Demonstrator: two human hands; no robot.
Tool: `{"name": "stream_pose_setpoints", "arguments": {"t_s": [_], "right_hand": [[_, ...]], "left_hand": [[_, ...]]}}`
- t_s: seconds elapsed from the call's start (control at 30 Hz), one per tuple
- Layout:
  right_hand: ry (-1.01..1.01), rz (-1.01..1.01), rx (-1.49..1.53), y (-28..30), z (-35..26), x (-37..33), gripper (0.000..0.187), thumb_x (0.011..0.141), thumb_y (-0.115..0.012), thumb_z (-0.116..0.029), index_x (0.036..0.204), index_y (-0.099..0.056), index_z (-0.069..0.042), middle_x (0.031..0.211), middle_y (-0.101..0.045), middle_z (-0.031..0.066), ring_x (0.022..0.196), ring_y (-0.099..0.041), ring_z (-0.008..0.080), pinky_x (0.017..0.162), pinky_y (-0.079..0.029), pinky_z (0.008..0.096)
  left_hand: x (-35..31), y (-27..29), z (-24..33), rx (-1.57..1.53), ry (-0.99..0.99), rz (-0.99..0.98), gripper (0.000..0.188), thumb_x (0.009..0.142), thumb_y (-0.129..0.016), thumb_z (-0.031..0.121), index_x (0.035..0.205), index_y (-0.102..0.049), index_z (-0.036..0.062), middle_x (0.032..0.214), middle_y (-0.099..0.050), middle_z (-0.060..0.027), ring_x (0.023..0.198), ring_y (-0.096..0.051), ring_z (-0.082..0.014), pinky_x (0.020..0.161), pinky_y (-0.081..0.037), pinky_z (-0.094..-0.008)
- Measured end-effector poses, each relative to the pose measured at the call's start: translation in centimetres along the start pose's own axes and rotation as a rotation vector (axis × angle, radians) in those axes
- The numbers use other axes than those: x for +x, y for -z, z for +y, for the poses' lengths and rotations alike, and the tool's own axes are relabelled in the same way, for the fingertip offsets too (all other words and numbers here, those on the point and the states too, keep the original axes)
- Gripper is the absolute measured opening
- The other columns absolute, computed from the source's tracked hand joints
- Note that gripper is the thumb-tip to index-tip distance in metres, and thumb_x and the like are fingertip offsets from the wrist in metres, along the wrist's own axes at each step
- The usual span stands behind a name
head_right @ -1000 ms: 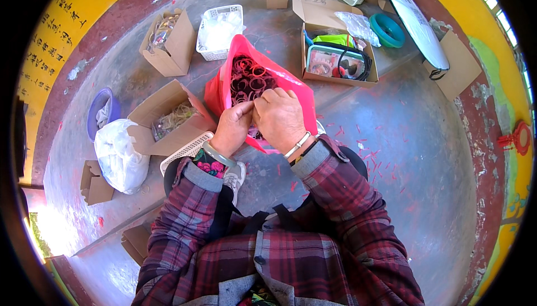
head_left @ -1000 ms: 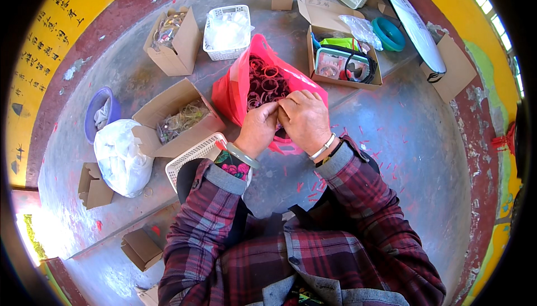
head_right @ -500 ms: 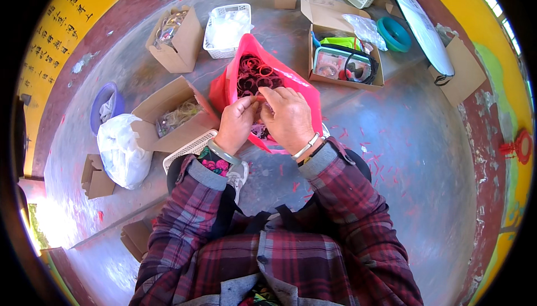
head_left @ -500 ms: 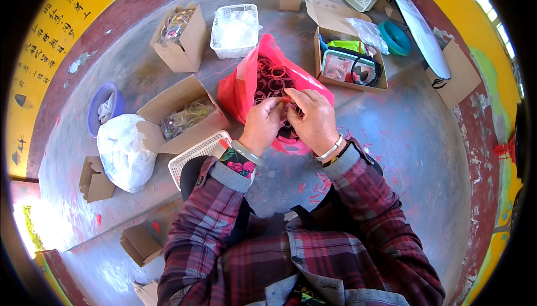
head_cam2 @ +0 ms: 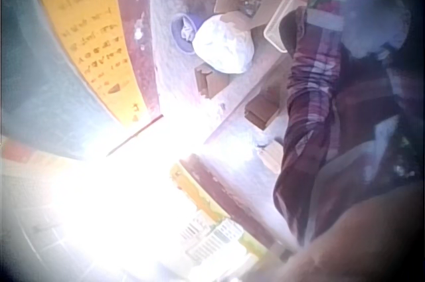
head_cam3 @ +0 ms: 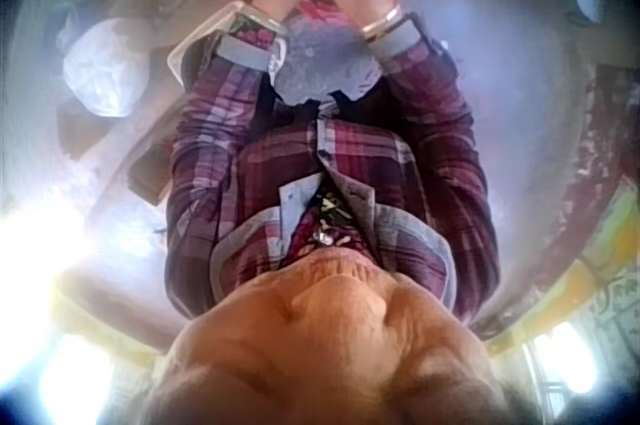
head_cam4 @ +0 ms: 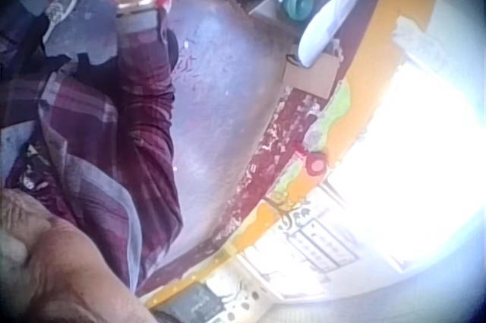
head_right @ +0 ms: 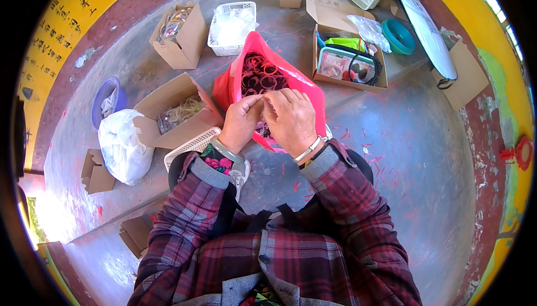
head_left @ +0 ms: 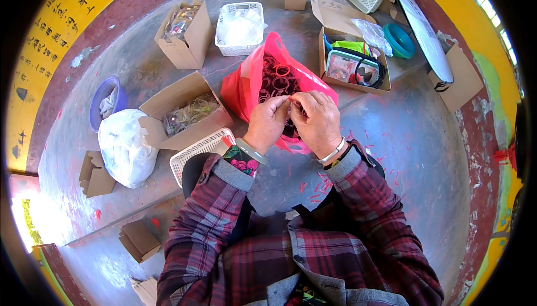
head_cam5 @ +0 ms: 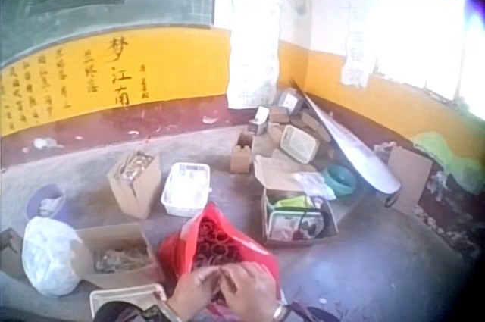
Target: The person sits on the floor and sorts small hair accessories, primarily hair ties, from a pink plastic bag. They pick up individual items, separate them, and place them into a white basket or a cardboard box nearby.
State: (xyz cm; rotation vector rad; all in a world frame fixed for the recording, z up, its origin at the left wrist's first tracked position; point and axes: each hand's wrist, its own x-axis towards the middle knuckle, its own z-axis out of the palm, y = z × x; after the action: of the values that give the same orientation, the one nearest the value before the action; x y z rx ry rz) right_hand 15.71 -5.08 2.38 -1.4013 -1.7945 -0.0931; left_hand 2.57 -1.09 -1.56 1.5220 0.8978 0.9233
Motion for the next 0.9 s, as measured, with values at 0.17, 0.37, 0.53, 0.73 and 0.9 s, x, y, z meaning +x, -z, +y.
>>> {"name": "stream_pose_setpoints", "arguments": {"t_s": [0.17, 0.37, 0.53, 0.73, 0.9], "right_hand": [[0.0, -0.007, -0.018, -0.3, 0.2, -0.2, 0.017, 0.069, -0.062, -0.009, 0.085, -0.06, -0.004, 0.076, -0.06, 0.0091, 0.074, -0.058, 0.0273, 0.065, -0.044, 0.0376], [-0.007, -0.04, -0.126, -0.2, 0.0, -0.2, 0.012, 0.072, -0.063, -0.011, 0.082, -0.059, -0.005, 0.073, -0.059, 0.009, 0.071, -0.058, 0.0272, 0.064, -0.044, 0.0382], [0.007, -0.091, -0.241, -0.3, -0.1, -0.6, 0.009, 0.073, -0.061, -0.012, 0.08, -0.06, -0.006, 0.071, -0.059, 0.0079, 0.067, -0.058, 0.0273, 0.061, -0.045, 0.0384], [-0.01, -0.143, -0.312, 0.0, -0.5, -0.7, 0.006, 0.074, -0.059, -0.013, 0.073, -0.058, -0.007, 0.069, -0.058, 0.0079, 0.064, -0.058, 0.0273, 0.059, -0.045, 0.0385], [-0.023, -0.122, -0.331, -0.1, -0.5, -0.7, 0.007, 0.073, -0.06, -0.013, 0.071, -0.055, -0.008, 0.066, -0.055, 0.0075, 0.063, -0.058, 0.0272, 0.058, -0.045, 0.0383]], "left_hand": [[0.0, -0.3, -0.8, 0.06, -0.13, 0.021, 0.023, 0.089, -0.049, 0.006, 0.109, -0.057, -0.0023, 0.087, -0.063, -0.0085, 0.08, -0.058, -0.0112, 0.07, -0.047, -0.025], [-0.2, -0.3, -0.6, 0.23, -0.178, 0.006, 0.025, 0.089, -0.048, 0.004, 0.112, -0.056, -0.0005, 0.089, -0.064, -0.0124, 0.08, -0.059, -0.0117, 0.071, -0.047, -0.0254], [-0.4, -0.5, 0.3, 0.337, -0.168, -0.013, 0.027, 0.086, -0.05, 0.005, 0.112, -0.056, 0.0025, 0.083, -0.062, -0.0183, 0.075, -0.063, -0.0228, 0.067, -0.048, -0.0303], [-0.6, -0.9, 0.9, 0.385, -0.283, -0.045, 0.031, 0.079, -0.046, -0.002, 0.109, -0.053, 0.0009, 0.088, -0.059, -0.0248, 0.083, -0.058, -0.0396, 0.07, -0.048, -0.0421], [-0.6, -1.0, 1.0, 0.394, -0.28, -0.051, 0.031, 0.079, -0.045, -0.001, 0.109, -0.052, 0.0013, 0.091, -0.059, -0.0245, 0.085, -0.058, -0.0398, 0.071, -0.047, -0.043]]}}
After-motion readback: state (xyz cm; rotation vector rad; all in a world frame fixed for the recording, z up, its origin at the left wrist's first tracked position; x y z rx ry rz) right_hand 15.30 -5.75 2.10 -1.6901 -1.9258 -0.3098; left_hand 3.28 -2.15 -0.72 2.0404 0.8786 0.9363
